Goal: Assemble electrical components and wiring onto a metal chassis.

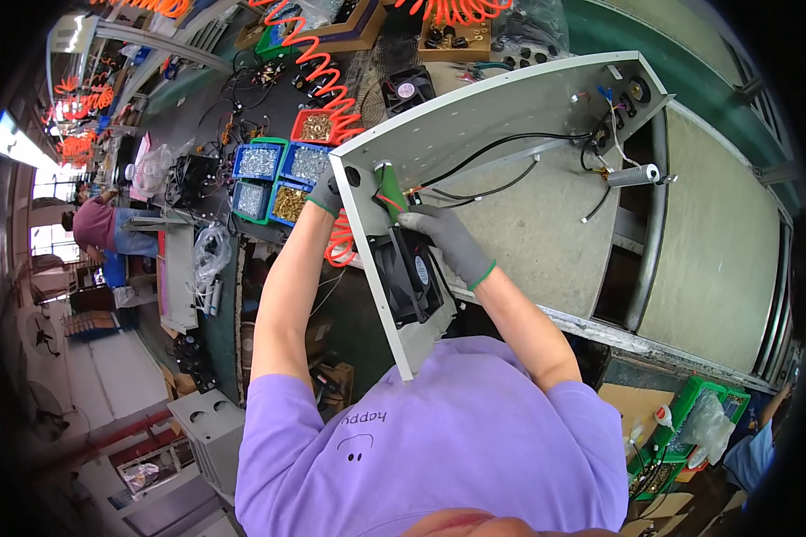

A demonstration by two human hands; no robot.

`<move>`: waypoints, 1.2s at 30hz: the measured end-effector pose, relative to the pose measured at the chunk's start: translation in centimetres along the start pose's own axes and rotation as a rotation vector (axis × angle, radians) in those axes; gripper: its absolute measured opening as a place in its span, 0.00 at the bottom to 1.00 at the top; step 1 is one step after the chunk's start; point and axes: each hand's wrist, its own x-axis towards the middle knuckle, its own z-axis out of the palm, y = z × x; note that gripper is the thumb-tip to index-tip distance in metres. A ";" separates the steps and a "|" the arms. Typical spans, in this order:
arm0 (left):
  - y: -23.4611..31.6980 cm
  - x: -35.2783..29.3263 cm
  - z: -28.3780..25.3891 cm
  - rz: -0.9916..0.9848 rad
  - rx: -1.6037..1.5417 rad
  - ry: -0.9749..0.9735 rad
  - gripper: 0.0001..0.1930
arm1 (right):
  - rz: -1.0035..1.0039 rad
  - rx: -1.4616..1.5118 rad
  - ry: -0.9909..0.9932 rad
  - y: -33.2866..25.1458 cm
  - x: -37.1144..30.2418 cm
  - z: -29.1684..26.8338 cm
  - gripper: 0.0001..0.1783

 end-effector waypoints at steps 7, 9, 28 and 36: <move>-1.4 1.4 -3.9 -0.035 -0.023 -0.146 0.14 | -0.094 -0.251 0.151 0.5 0.1 0.8 0.23; -2.2 1.1 -5.2 -0.047 -0.035 -0.194 0.14 | -0.124 -0.346 0.183 0.7 0.0 1.3 0.24; 0.4 0.4 3.6 0.080 0.315 -0.091 0.15 | -0.054 -0.165 0.356 0.9 -0.2 2.0 0.21; 0.3 0.4 1.3 0.166 0.608 -0.097 0.12 | -0.047 -0.104 0.369 1.3 0.8 1.5 0.21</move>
